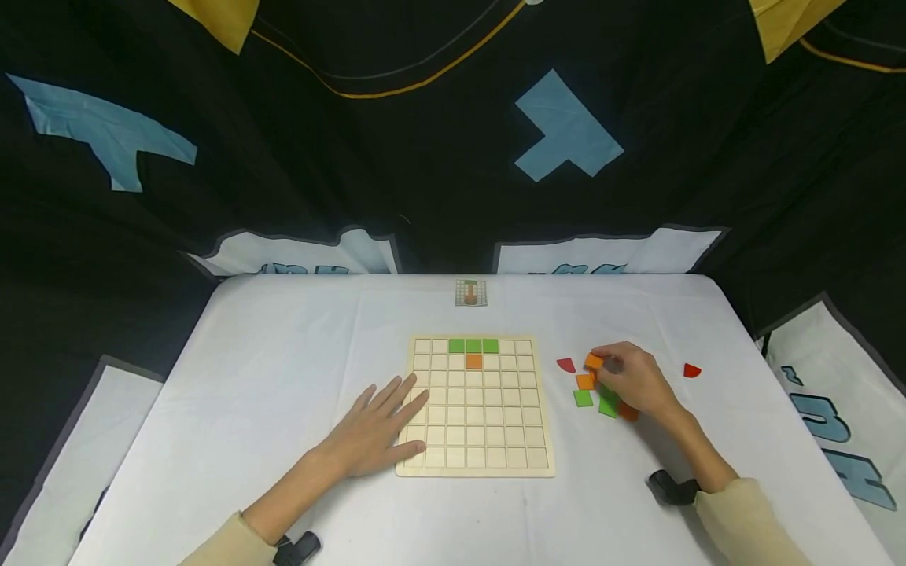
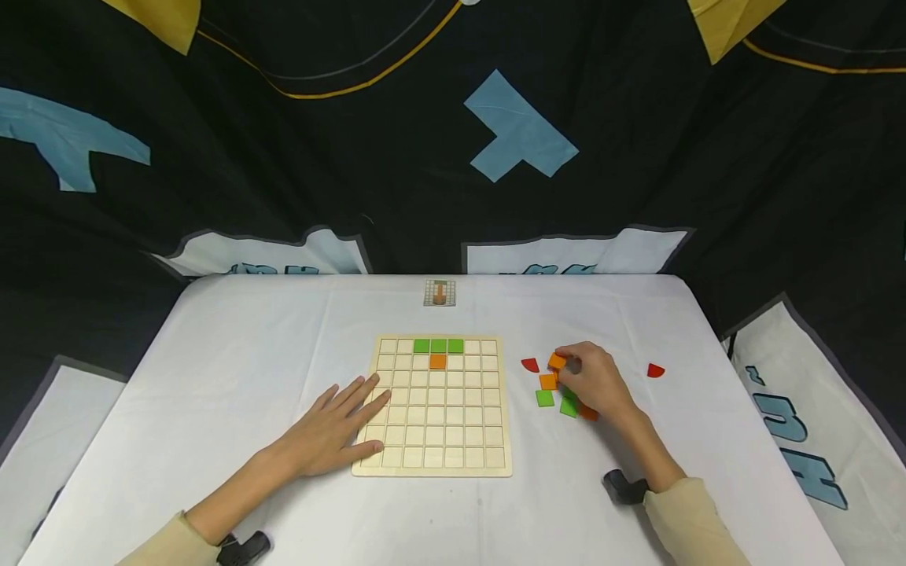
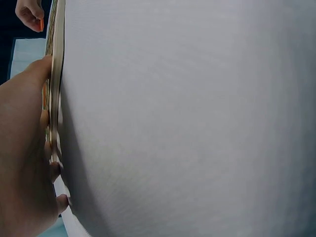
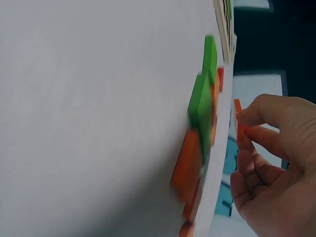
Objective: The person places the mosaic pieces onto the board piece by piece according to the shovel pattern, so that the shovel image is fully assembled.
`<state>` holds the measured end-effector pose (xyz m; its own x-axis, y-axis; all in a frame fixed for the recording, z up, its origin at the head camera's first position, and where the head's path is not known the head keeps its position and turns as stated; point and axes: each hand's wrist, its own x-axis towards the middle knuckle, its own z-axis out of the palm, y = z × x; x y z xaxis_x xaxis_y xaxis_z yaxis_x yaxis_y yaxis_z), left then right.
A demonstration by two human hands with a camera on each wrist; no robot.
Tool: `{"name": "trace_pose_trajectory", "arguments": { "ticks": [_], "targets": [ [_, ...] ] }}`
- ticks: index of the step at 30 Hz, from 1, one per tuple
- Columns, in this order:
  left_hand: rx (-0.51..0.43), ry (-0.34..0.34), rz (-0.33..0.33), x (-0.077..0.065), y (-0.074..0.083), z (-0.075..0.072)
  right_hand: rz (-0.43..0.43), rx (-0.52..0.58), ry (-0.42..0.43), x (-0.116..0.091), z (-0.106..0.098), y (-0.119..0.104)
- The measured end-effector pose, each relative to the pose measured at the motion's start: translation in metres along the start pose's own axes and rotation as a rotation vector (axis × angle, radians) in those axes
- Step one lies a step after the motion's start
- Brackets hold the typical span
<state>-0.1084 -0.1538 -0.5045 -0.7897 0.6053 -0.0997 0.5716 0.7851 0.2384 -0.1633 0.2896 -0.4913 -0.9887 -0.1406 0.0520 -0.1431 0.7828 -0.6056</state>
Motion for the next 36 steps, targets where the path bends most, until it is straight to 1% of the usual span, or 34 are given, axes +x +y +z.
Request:
{"name": "trace_pose_trajectory", "arguments": {
  "ticks": [8,12,17,20,26,32,36],
  "targets": [
    [0.003,0.003,0.003,0.001,0.0,-0.001,-0.087,0.062,-0.04,0.004,0.015,-0.026],
    [-0.003,0.003,0.0,0.001,0.0,-0.001,-0.142,0.072,-0.054,0.008,0.022,-0.041],
    [-0.014,0.006,0.002,0.0,0.0,0.0,-0.18,0.074,-0.069,0.014,0.035,-0.059],
    [-0.013,0.005,0.001,-0.001,0.001,0.0,-0.197,0.086,-0.089,0.017,0.041,-0.07],
    [-0.011,0.005,0.001,-0.001,0.001,-0.001,-0.204,0.112,-0.149,0.022,0.054,-0.093],
    [-0.013,0.013,0.004,-0.001,0.002,-0.002,-0.22,0.11,-0.19,0.028,0.07,-0.106],
    [-0.014,0.013,0.005,-0.001,0.002,-0.002,-0.219,0.105,-0.199,0.032,0.076,-0.11]
  ]
}}
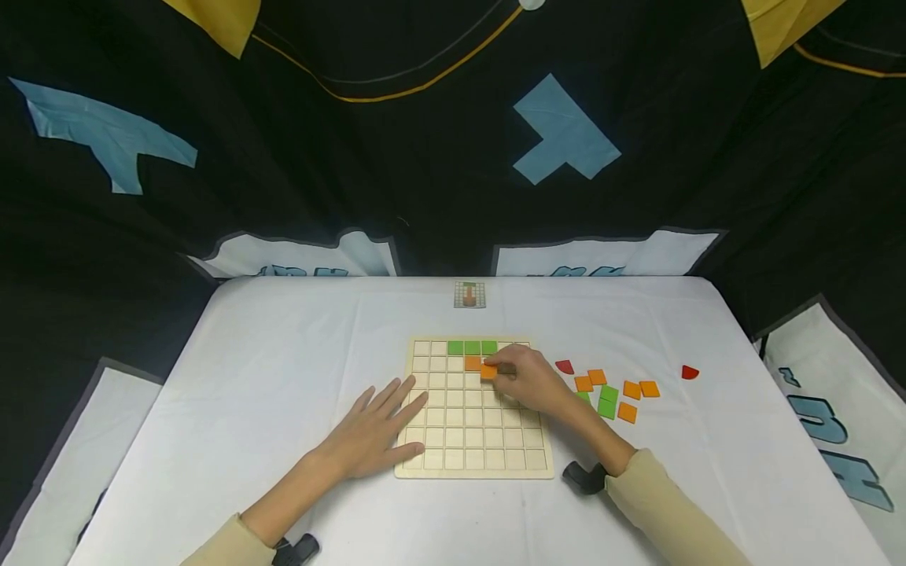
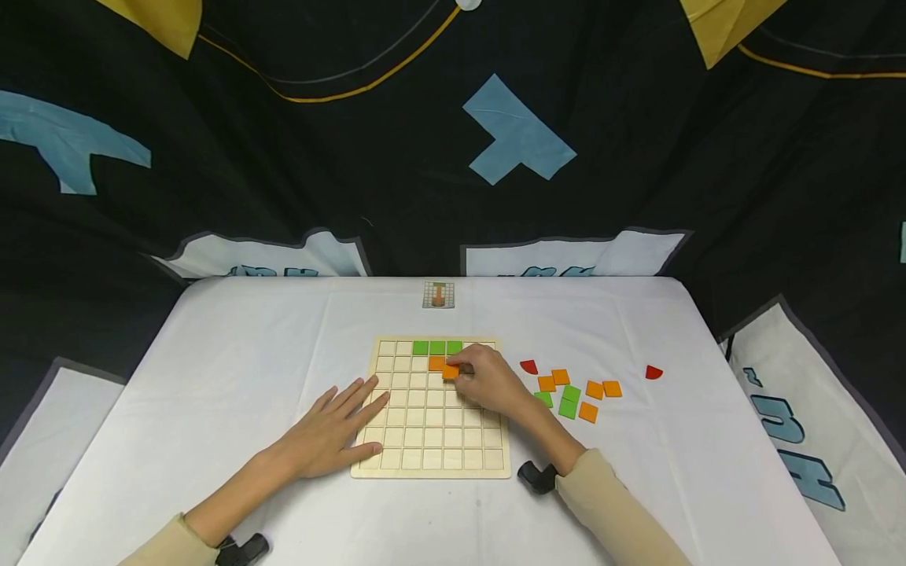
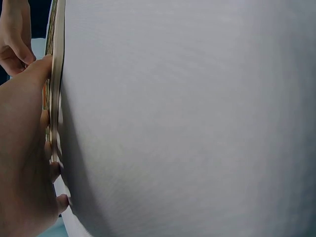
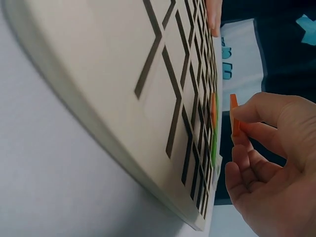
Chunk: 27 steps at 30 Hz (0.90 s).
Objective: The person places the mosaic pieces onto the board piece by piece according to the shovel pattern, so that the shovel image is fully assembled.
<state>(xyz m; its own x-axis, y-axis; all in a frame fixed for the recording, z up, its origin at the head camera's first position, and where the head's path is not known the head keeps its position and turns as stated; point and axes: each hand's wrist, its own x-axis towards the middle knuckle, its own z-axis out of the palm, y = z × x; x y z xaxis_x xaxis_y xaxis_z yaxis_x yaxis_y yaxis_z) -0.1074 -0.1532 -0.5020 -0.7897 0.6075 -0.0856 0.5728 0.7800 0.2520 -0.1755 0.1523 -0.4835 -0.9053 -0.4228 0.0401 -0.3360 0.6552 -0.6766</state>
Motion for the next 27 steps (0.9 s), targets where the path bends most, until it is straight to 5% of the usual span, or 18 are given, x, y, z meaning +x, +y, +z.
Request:
{"name": "trace_pose_trajectory", "arguments": {
  "ticks": [27],
  "targets": [
    [0.016,-0.002,-0.004,0.001,-0.003,0.004,-0.022,-0.028,-0.081,0.011,0.019,-0.009]
  ]
}}
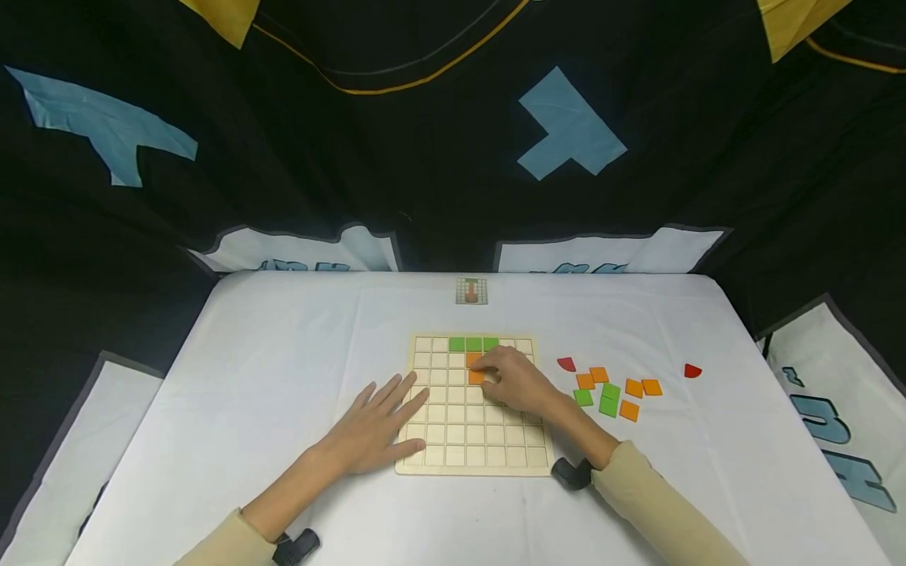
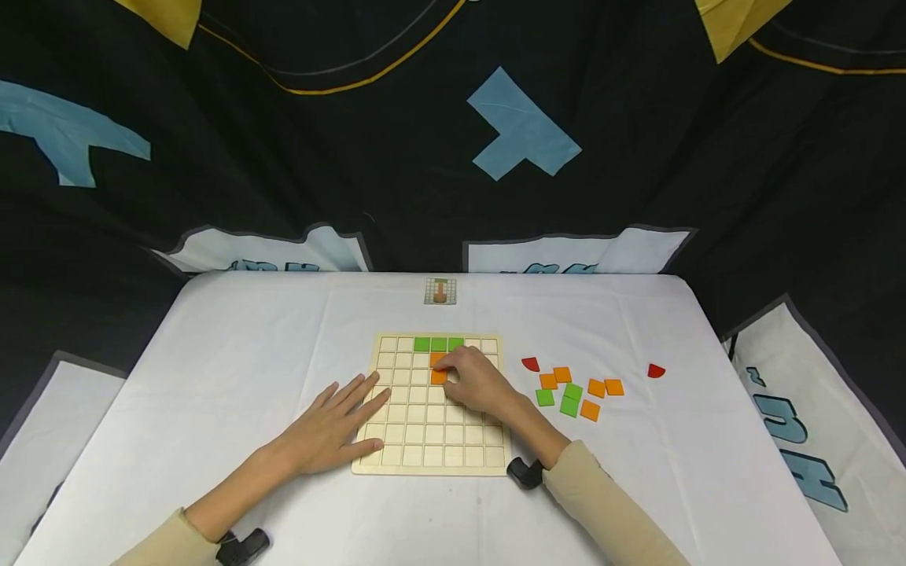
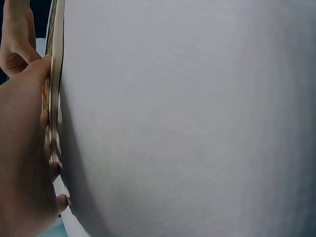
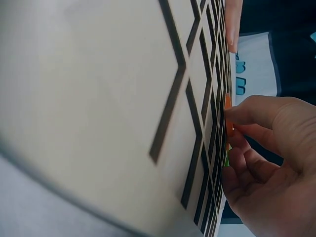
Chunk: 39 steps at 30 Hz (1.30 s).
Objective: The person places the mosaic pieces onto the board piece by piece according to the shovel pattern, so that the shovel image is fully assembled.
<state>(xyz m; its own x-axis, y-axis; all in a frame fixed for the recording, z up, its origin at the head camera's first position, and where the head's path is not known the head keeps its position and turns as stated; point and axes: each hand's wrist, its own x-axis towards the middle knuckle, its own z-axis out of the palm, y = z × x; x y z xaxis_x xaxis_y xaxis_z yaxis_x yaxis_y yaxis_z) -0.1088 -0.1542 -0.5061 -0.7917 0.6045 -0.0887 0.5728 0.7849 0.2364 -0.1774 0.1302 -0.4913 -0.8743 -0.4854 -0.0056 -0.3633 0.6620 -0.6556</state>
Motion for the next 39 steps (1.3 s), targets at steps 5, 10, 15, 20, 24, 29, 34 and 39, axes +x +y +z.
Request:
{"name": "trace_pose_trajectory", "arguments": {
  "ticks": [5,10,15,20,24,29,34,39],
  "targets": [
    [0.002,-0.003,-0.002,0.0,0.0,0.0,-0.024,-0.014,-0.002,-0.001,-0.001,0.0],
    [0.004,-0.005,-0.002,0.0,0.0,0.0,-0.049,-0.03,-0.005,0.0,-0.001,0.001],
    [0.008,-0.002,0.001,0.001,0.0,0.0,-0.038,-0.038,-0.006,0.001,-0.002,0.003],
    [0.015,0.0,0.002,0.001,0.0,0.001,0.007,-0.021,0.028,-0.001,-0.01,0.008],
    [0.012,-0.002,0.0,0.001,0.0,0.0,0.009,-0.015,0.063,-0.008,-0.024,0.015],
    [0.006,0.0,0.0,0.0,0.0,0.0,0.026,-0.012,0.12,-0.022,-0.045,0.024],
    [-0.002,-0.004,-0.004,0.0,0.001,-0.001,0.095,-0.008,0.177,-0.038,-0.061,0.037],
    [-0.002,-0.012,-0.008,0.0,0.002,-0.002,0.168,-0.008,0.221,-0.053,-0.074,0.053]
  ]
}}
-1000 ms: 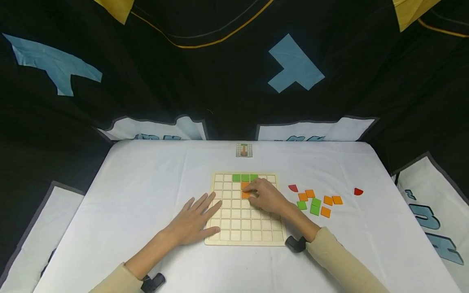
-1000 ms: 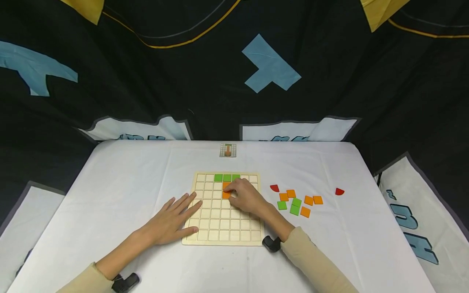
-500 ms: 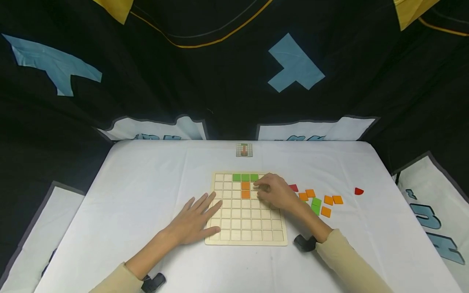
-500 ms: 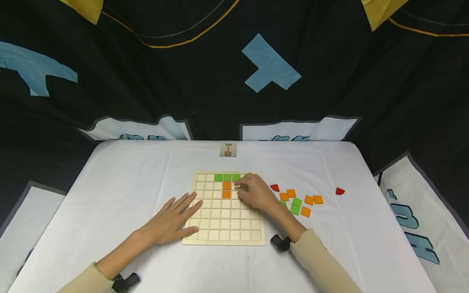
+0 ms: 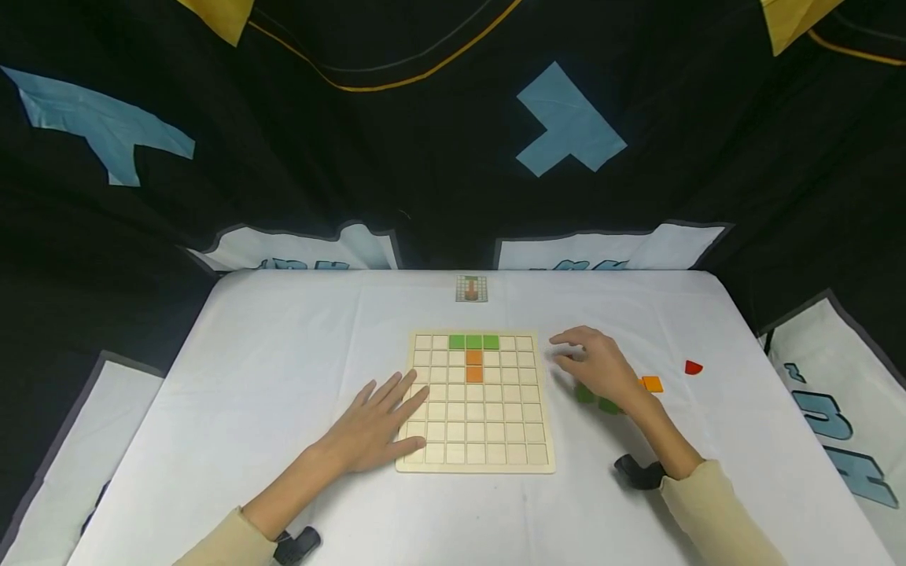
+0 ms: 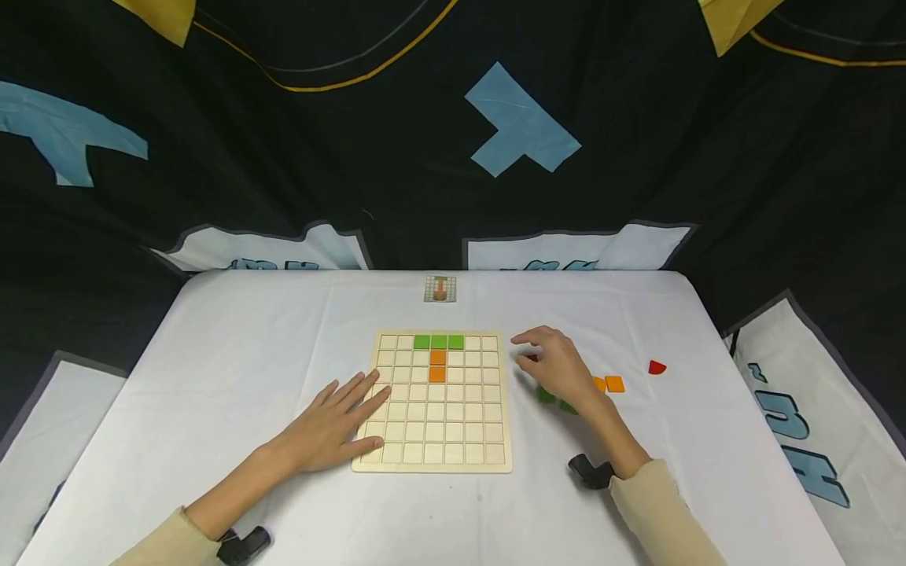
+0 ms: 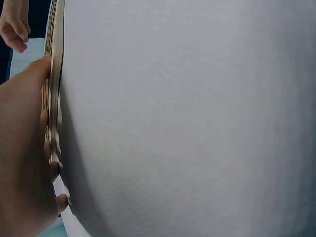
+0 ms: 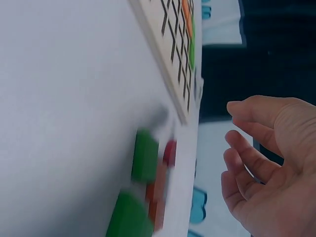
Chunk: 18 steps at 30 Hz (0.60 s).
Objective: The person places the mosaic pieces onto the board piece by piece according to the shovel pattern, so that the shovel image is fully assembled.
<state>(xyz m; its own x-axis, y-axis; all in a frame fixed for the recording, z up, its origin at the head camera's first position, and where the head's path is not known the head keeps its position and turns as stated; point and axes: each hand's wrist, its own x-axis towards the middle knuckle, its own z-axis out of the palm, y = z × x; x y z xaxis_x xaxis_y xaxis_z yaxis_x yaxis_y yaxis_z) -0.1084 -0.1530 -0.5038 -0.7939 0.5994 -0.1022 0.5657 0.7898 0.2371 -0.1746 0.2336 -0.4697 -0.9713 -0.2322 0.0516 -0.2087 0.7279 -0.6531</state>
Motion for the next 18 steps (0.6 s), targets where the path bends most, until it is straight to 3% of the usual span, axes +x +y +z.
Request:
{"name": "trace_pose_trajectory", "arguments": {
  "ticks": [9,18],
  "targets": [
    [-0.012,0.004,0.004,0.0,0.0,-0.001,0.082,-0.026,0.034,-0.019,-0.023,0.03],
    [-0.011,0.003,0.002,0.0,0.0,0.001,0.136,-0.053,0.007,-0.032,-0.027,0.051]
  ]
}}
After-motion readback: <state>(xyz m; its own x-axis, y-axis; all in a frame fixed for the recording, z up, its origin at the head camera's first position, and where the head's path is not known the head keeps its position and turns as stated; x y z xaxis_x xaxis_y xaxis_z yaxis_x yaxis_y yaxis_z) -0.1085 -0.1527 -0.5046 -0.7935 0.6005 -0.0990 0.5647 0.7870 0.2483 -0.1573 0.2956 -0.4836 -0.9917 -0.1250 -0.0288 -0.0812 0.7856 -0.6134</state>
